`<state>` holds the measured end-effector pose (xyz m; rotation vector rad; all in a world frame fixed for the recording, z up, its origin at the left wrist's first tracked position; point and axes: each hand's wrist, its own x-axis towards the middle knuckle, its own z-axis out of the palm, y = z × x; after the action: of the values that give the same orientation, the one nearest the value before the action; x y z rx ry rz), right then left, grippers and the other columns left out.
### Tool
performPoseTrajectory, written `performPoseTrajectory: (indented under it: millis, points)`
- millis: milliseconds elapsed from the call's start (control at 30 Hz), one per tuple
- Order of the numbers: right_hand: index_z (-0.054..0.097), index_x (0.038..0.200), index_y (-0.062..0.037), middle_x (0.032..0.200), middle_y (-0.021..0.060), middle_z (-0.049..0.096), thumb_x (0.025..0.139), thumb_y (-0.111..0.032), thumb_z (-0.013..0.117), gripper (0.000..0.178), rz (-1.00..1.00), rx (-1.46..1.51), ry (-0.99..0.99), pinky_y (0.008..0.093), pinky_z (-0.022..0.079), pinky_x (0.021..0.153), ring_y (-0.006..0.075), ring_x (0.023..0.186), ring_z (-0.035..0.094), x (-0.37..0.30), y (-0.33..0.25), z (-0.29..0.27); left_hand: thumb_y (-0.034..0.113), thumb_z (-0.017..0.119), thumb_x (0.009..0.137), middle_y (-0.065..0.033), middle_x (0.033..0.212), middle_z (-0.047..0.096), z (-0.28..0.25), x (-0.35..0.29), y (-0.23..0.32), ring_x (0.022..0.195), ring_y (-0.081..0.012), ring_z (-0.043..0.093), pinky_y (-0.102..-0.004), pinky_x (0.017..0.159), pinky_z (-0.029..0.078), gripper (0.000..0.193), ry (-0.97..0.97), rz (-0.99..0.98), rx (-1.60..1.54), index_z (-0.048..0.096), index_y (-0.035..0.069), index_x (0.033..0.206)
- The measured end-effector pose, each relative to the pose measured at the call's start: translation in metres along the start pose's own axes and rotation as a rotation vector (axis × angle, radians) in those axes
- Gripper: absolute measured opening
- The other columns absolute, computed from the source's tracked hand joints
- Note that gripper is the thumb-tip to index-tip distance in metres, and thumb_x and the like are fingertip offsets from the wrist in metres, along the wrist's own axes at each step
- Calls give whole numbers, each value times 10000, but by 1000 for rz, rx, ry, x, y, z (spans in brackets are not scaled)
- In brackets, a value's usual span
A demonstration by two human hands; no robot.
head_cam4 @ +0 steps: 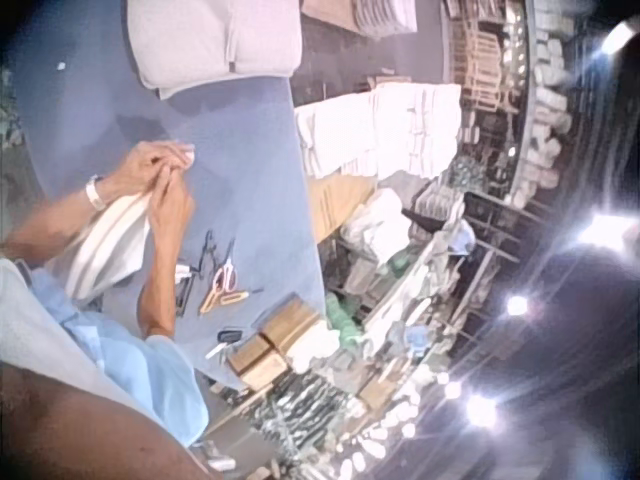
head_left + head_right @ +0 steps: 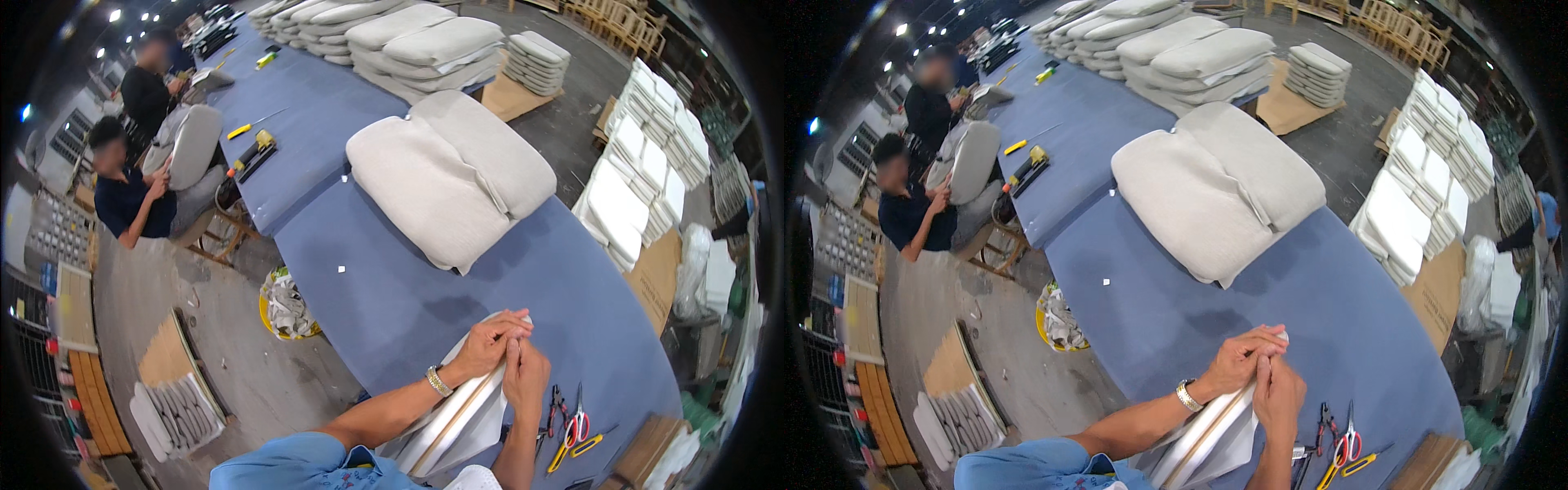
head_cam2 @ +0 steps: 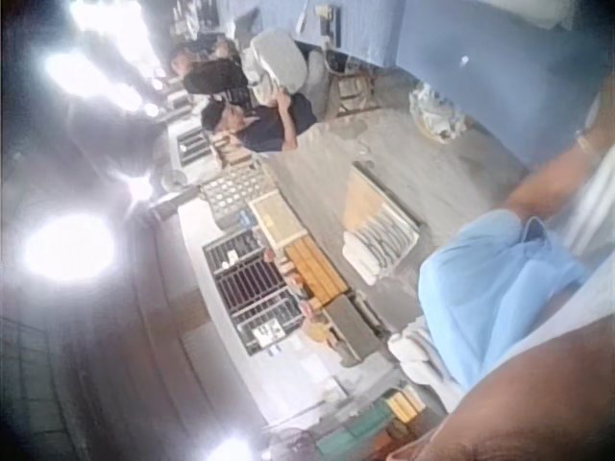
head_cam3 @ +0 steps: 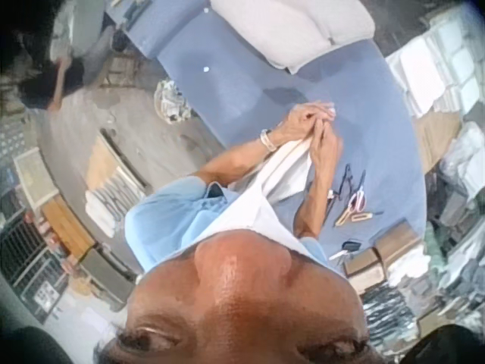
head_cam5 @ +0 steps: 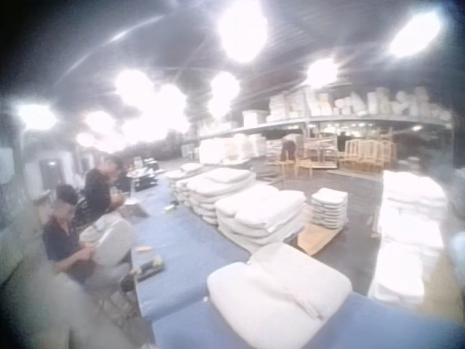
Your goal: The person assembles a cushion by inserting a foam insert into a fabric cover, trimming excess fabric with scissors, and securing the edges with a staple gun. The finished cushion is placed on a stack of completed units.
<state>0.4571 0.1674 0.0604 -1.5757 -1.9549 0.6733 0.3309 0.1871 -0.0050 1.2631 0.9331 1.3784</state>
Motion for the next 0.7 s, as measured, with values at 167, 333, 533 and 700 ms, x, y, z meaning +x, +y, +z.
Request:
performPoseTrajectory:
  millis: [167,333,533,700]
  points:
    - [562,808,-34,699,216,607,1069,-297,519,373,29,-222,-118,527,416,584,446,654,607,-21,0,-3,160,612,1047,-104,1176,754,3,-13,2,1331,-274,604,-458,1244,306,232,10,-69,-133,768,-11,1036]
    - [538,800,-8,683,236,570,1086,-288,493,403,115,-167,-33,517,398,574,462,629,567,-40,-11,16,162,622,1049,-103,1183,755,-7,-23,11,1326,-270,610,-448,1241,315,226,22,-81,-166,771,-4,1018]
    - [611,866,11,724,247,606,1077,-256,499,358,253,113,59,484,437,592,432,642,604,-49,-7,22,132,613,1044,-102,1150,766,-5,-22,-3,1275,-249,640,-438,1194,385,203,-3,-19,-115,777,13,1049]
    - [660,934,-18,702,175,603,1040,-277,588,288,355,385,-72,412,478,611,317,617,599,-62,5,-12,73,625,977,-141,1168,750,-19,-20,-9,1166,-262,674,-429,1129,455,216,118,-117,-107,772,8,1122]
